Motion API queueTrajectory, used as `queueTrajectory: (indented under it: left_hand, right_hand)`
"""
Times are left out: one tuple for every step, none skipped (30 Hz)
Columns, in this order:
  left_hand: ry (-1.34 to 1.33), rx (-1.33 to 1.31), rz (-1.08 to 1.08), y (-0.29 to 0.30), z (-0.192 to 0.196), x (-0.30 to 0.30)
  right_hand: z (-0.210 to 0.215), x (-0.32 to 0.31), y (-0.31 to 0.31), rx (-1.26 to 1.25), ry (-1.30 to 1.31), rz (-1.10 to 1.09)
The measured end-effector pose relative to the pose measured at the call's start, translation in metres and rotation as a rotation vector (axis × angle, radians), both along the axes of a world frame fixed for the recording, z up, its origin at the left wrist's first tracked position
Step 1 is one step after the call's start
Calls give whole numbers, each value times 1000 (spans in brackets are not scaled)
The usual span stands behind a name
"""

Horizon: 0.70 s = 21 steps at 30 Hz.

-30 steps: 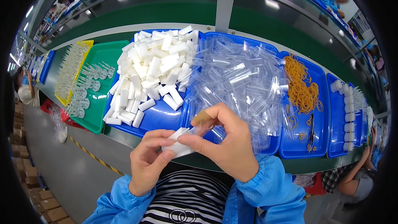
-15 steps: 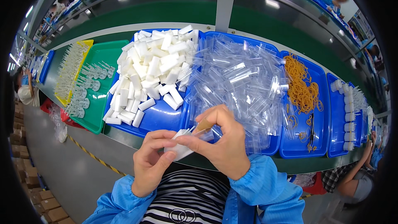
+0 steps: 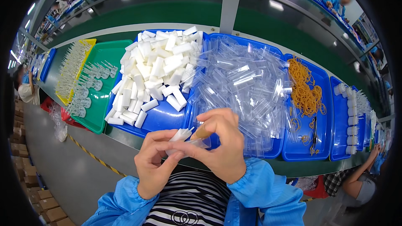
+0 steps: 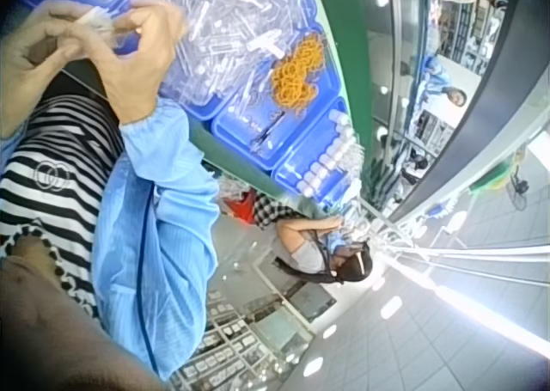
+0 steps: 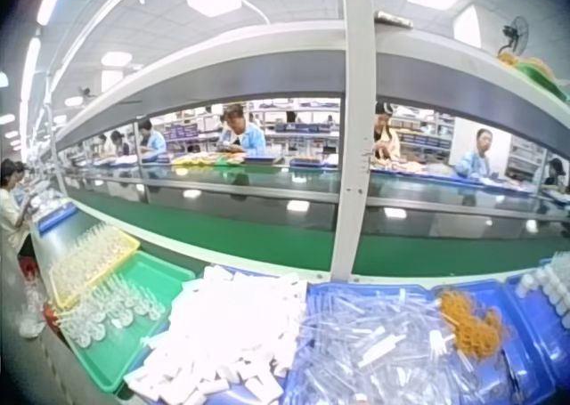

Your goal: The person assembles small white cylindrical components by inserting clear plastic tubes into them and securing each set with a yellow rubber band. The person places the finished bundles into a blue tray and repeats the process with new components from a pile.

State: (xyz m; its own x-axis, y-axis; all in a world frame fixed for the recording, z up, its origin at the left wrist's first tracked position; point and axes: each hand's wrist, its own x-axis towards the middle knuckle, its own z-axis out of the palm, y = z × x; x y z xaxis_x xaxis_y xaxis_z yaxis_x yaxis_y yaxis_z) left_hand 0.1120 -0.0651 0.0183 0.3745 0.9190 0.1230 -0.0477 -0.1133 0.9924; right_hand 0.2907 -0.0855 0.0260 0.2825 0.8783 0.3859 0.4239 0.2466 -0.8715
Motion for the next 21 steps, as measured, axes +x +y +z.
queueTrajectory:
  left_hand:
    - [-26,-24,18,0,0,1]
    - [-34,-24,20,1,0,1]
    - [-42,-24,23,1,0,0]
    - [-49,-24,25,2,0,0]
    - [-42,-7,15,2,-1,-1]
    - [-34,11,4,2,-2,-3]
    - [-26,29,-5,2,-2,-4]
    - [-18,18,-7,2,-2,-4]
    - [-11,7,-8,1,-1,-3]
    - [-3,-3,-9,0,-1,-3]
    - [-1,-11,-11,0,0,-3]
    - [2,-18,-14,0,0,-3]
    - [5,-26,-16,0,0,-3]
    - [-20,-31,-15,-1,-1,-2]
    - [-45,-37,-14,-1,-3,-2]
    - [-70,-42,-13,-1,-4,-2]
    - [-55,-26,-14,0,-4,-3]
    - [-40,-9,-16,1,-2,-4]
    - [-26,7,-17,3,-1,-4]
    - [-19,12,6,5,-1,-4]
    - [-14,16,29,8,-1,-5]
  right_hand:
    - [-1,0,0,-17,41,-1]
    - [1,1,2,-134,211,34]
    - [6,2,6,-252,380,69]
    - [9,3,7,-370,550,105]
    - [11,3,7,-384,557,106]
    - [13,3,6,-399,564,108]
    - [14,3,6,-413,571,110]
    - [10,5,6,-310,425,100]
    - [4,6,5,-206,280,91]
    - [0,7,5,-102,134,81]
    - [2,5,3,-85,129,91]
    - [4,1,3,-68,123,102]
    - [6,-2,2,-51,118,112]
    - [5,-4,3,-66,121,113]
    - [4,-5,5,-82,124,113]
    - [3,-5,5,-97,128,114]
    - [3,-5,5,-138,140,119]
    - [5,-5,5,-179,151,125]
    - [7,-5,5,-220,163,131]
    - [12,-6,5,-135,59,113]
    - [20,-6,6,-50,-44,95]
